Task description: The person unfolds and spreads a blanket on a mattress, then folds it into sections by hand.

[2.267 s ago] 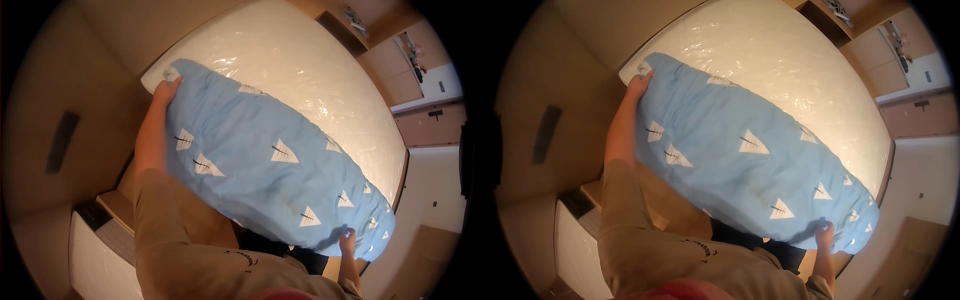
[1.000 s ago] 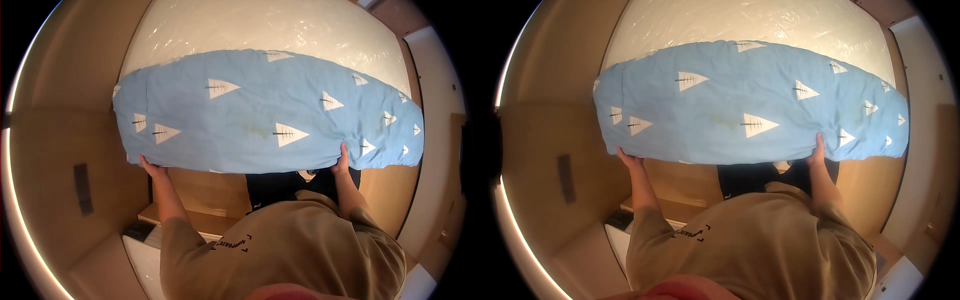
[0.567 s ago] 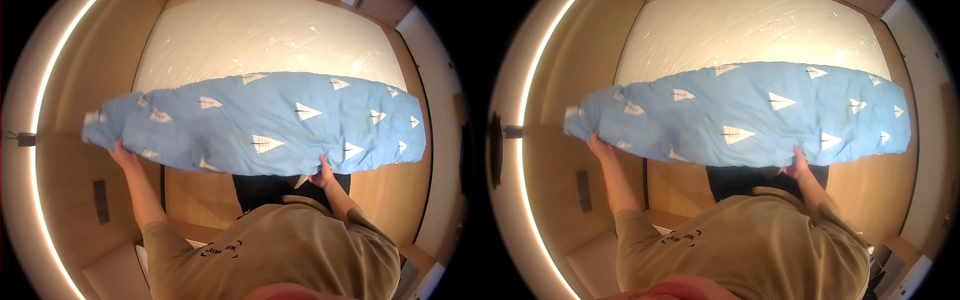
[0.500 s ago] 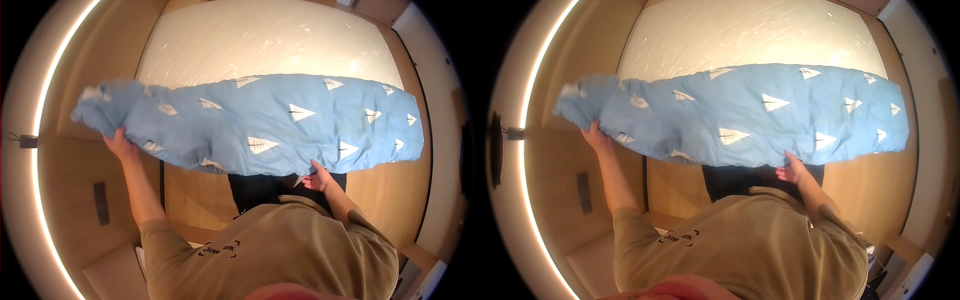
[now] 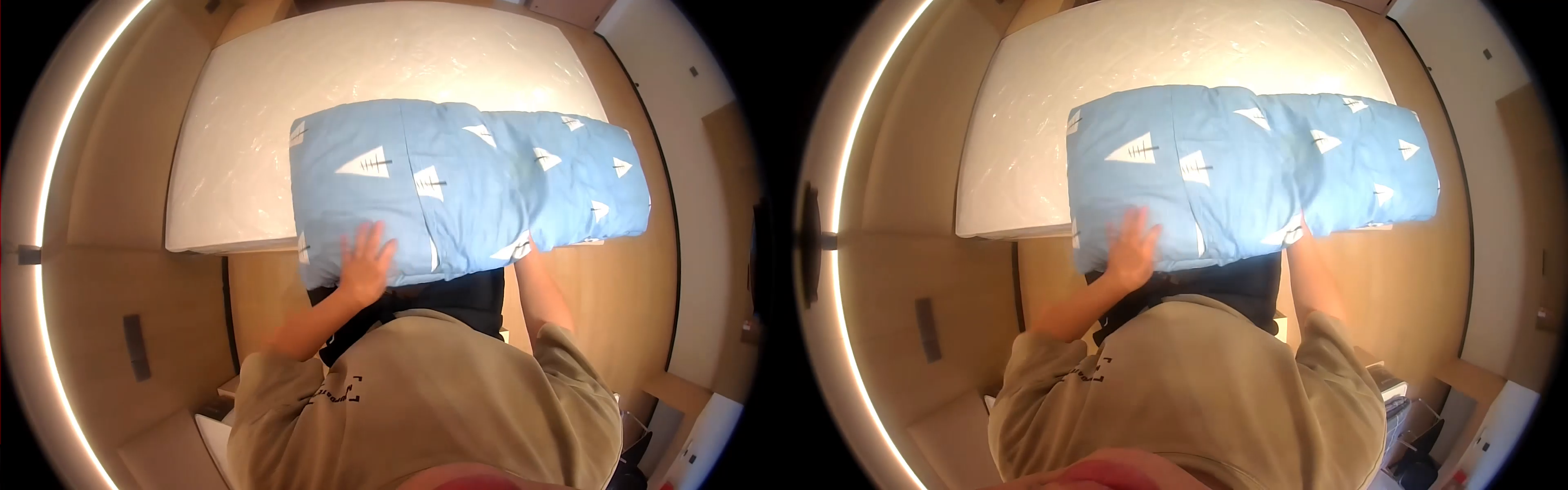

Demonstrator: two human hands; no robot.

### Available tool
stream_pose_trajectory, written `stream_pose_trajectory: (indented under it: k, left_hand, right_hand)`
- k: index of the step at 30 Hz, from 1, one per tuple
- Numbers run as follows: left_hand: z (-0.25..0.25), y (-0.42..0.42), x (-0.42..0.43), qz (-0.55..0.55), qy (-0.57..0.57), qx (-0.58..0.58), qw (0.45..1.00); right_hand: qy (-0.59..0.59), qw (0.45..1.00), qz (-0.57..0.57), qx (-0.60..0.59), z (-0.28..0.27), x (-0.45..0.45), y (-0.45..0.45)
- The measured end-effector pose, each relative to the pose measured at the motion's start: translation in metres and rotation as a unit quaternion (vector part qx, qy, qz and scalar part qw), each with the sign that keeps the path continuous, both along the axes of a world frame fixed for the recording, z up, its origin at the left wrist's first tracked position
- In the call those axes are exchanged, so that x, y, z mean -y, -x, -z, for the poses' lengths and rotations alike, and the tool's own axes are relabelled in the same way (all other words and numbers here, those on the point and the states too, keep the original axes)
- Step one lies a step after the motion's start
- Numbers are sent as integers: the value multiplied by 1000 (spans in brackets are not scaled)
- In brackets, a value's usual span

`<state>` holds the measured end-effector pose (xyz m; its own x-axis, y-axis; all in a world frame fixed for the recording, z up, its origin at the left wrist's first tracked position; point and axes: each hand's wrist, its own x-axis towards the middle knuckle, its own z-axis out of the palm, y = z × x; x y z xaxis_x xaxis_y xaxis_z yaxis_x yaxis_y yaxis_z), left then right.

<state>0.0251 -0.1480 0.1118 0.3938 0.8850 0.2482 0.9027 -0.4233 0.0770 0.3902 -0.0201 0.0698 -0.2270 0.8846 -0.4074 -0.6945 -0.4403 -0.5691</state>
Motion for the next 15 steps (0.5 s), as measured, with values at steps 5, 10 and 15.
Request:
stream_pose_trajectory:
  k: [5,10,15]
  left_hand:
    - [13,75,61,-317,28,123,940]
    - [42,88,83,-484,156,609,608]
    - [52,48,66,-350,219,906,95]
  right_hand:
    - [85,990,-90,64,-28,-24,1]
    - [76,932,-216,281,-51,-46,23]
    - [74,904,-284,311,-7,-53,21]
